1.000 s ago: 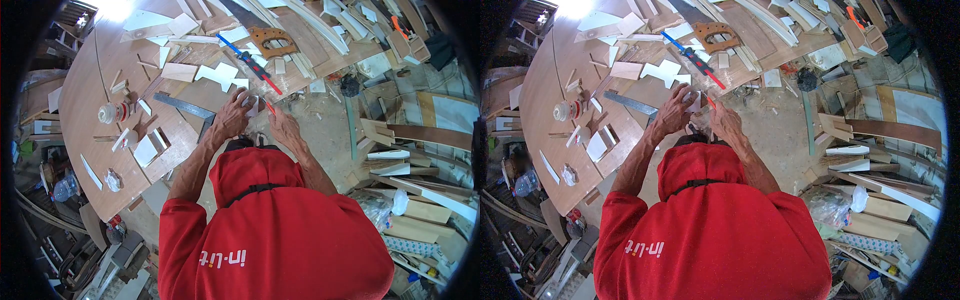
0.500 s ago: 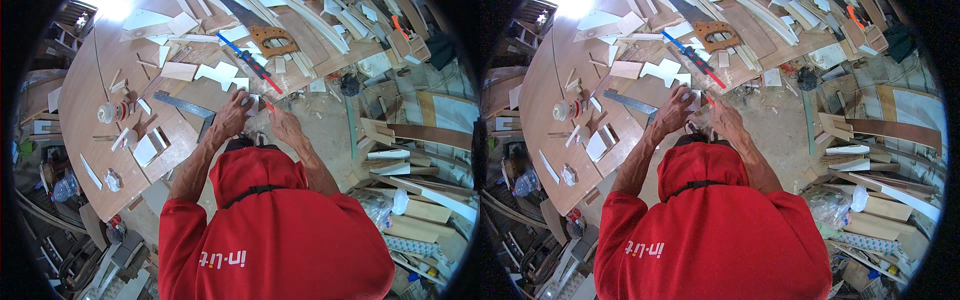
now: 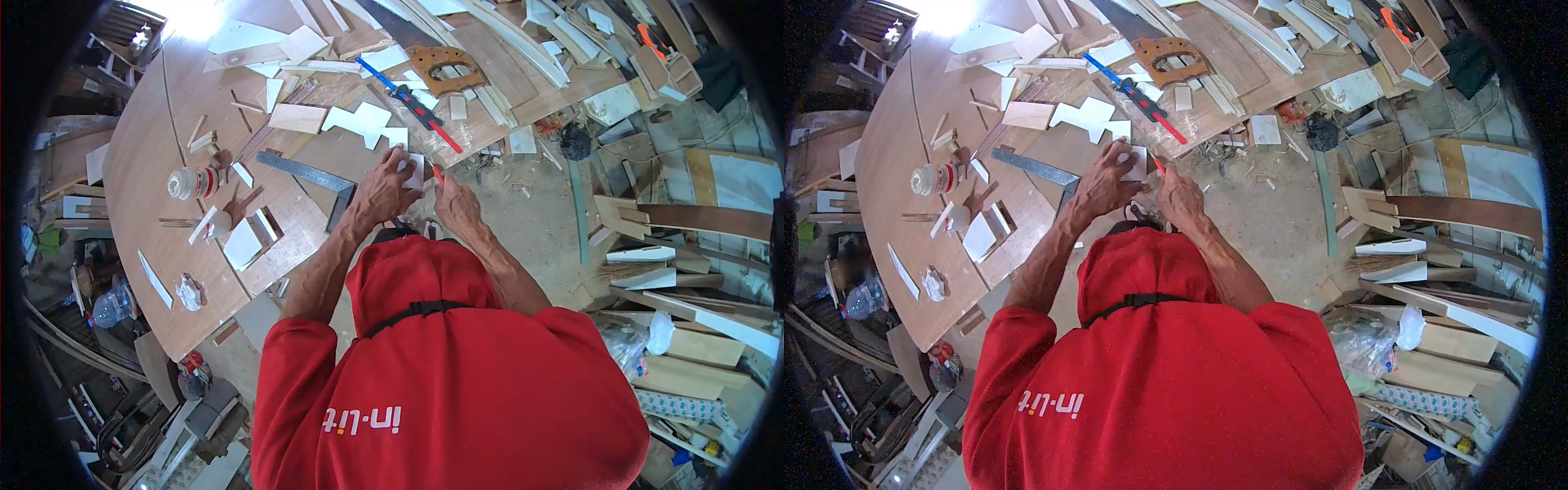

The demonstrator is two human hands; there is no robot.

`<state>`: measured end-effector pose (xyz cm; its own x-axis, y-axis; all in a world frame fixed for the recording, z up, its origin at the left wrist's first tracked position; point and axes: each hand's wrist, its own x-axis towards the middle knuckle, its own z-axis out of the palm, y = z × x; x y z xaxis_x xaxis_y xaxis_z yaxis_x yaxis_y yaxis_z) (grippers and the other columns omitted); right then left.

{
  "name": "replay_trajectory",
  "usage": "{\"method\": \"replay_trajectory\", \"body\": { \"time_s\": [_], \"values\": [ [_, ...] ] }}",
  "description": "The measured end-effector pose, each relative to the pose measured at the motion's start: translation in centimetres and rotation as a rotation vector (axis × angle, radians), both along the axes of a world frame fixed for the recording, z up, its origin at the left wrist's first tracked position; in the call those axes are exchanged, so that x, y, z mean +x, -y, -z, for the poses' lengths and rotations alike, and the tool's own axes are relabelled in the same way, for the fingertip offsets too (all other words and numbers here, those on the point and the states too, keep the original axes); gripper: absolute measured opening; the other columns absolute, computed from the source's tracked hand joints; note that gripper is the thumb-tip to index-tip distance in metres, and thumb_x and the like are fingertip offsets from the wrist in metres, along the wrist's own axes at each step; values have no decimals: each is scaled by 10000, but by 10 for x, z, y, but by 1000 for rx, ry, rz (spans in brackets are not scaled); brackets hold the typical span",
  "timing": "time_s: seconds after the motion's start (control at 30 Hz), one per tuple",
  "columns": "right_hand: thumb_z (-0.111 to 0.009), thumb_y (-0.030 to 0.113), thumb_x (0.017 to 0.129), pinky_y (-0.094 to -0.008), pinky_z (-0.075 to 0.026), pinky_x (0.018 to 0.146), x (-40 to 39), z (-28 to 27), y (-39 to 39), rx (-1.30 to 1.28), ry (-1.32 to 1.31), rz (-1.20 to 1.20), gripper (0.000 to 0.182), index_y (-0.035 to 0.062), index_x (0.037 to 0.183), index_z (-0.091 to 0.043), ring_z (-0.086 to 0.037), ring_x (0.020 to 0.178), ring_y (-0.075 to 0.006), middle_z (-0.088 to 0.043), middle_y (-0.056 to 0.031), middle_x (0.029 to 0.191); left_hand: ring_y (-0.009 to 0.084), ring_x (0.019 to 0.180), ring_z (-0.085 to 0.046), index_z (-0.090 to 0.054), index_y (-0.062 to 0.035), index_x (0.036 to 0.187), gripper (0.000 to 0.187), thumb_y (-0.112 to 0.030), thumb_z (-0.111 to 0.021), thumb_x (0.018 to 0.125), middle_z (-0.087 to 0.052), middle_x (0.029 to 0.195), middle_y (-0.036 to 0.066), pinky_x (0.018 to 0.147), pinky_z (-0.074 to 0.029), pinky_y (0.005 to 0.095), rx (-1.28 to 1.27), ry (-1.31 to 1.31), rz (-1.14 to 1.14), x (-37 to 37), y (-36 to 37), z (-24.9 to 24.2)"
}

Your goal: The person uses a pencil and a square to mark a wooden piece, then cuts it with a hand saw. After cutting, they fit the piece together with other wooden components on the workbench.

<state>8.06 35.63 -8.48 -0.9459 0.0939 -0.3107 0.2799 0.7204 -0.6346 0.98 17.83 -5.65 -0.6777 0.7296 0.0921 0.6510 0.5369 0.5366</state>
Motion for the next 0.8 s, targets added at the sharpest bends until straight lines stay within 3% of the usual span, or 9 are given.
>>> {"method": "replay_trajectory", "body": {
  "time_s": [0.07, 0.2, 0.27, 0.37, 0.47, 0.6, 0.67, 0.73, 0.8],
  "values": [
    [-448, 284, 964, -593, -470, 723, -2, 0, -2, 41, 0, -9, 318, -4, 1084, -504, -625, 814, -516, -626, -327, 777, 364, 1192, -450, -664, -15, 1071, 495, -223, -815, 648, -501, 1212, 170, 989, -426, 469, 55, 46, -189, 7, -10, 3],
    [-455, 287, 957, -585, -469, 734, -4, 3, -12, -13, -27, -68, 319, -4, 1075, -511, -625, 827, -512, -628, -328, 800, 409, 1170, -437, -629, -8, 1082, 560, -257, -835, 624, -455, 1239, 204, 964, -413, 499, -5, -48, -359, 19, -27, 4],
    [-455, 296, 952, -575, -467, 755, -6, -1, -13, -12, -18, -95, 331, -2, 1076, -526, -624, 848, -506, -637, -322, 848, 432, 1250, -361, -552, -4, 1142, 600, -150, -795, 613, -386, 1293, 255, 1010, -363, 507, -13, -54, -489, 22, -35, 3],
    [-449, 307, 953, -567, -464, 784, -9, -5, -14, -23, -43, -94, 360, 0, 1119, -537, -623, 881, -493, -643, -315, 897, 444, 1251, -340, -487, 16, 1174, 659, -115, -778, 597, -357, 1298, 287, 1036, -318, 512, -10, -88, -628, 21, -38, 17],
    [-448, 310, 952, -560, -461, 806, -9, -3, -15, -15, -35, -88, 390, -1, 1174, -529, -620, 895, -492, -648, -307, 917, 450, 1247, -329, -431, 31, 1211, 724, -94, -773, 585, -365, 1281, 296, 1050, -291, 509, 67, 51, -696, 14, -35, 19],
    [-443, 314, 954, -560, -462, 814, -10, -28, -16, 14, 23, -88, 411, -1, 1206, -521, -617, 901, -493, -647, -310, 932, 457, 1245, -321, -379, 24, 1273, 801, -83, -777, 586, -357, 1285, 302, 1046, -296, 509, 178, 54, -695, 18, -24, 9],
    [-448, 323, 949, -555, -470, 801, -11, -45, -15, -26, -19, 23, 392, 19, 1184, -526, -620, 901, -489, -651, -305, 923, 459, 1236, -328, -299, 30, 1335, 898, -65, -780, 583, -367, 1265, 297, 1056, -274, 506, 303, 39, -679, 18, -15, -3],
    [-460, 321, 942, -559, -462, 803, -20, -41, -19, 18, 3, 61, 368, 27, 1152, -526, -613, 894, -492, -649, -295, 917, 429, 1259, -346, -217, 33, 1400, 999, -41, -798, 591, -376, 1267, 284, 1046, -327, 507, 318, 1, -687, 17, -3, 4],
    [-471, 320, 935, -563, -453, 805, -30, -36, -21, 61, 28, 102, 345, 34, 1120, -527, -605, 886, -495, -646, -286, 912, 373, 1273, -383, -167, 35, 1436, 1037, -16, -803, 619, -381, 1306, 258, 1013, -409, 477, 625, 295, -767, 13, 6, 4]
  ]
}}
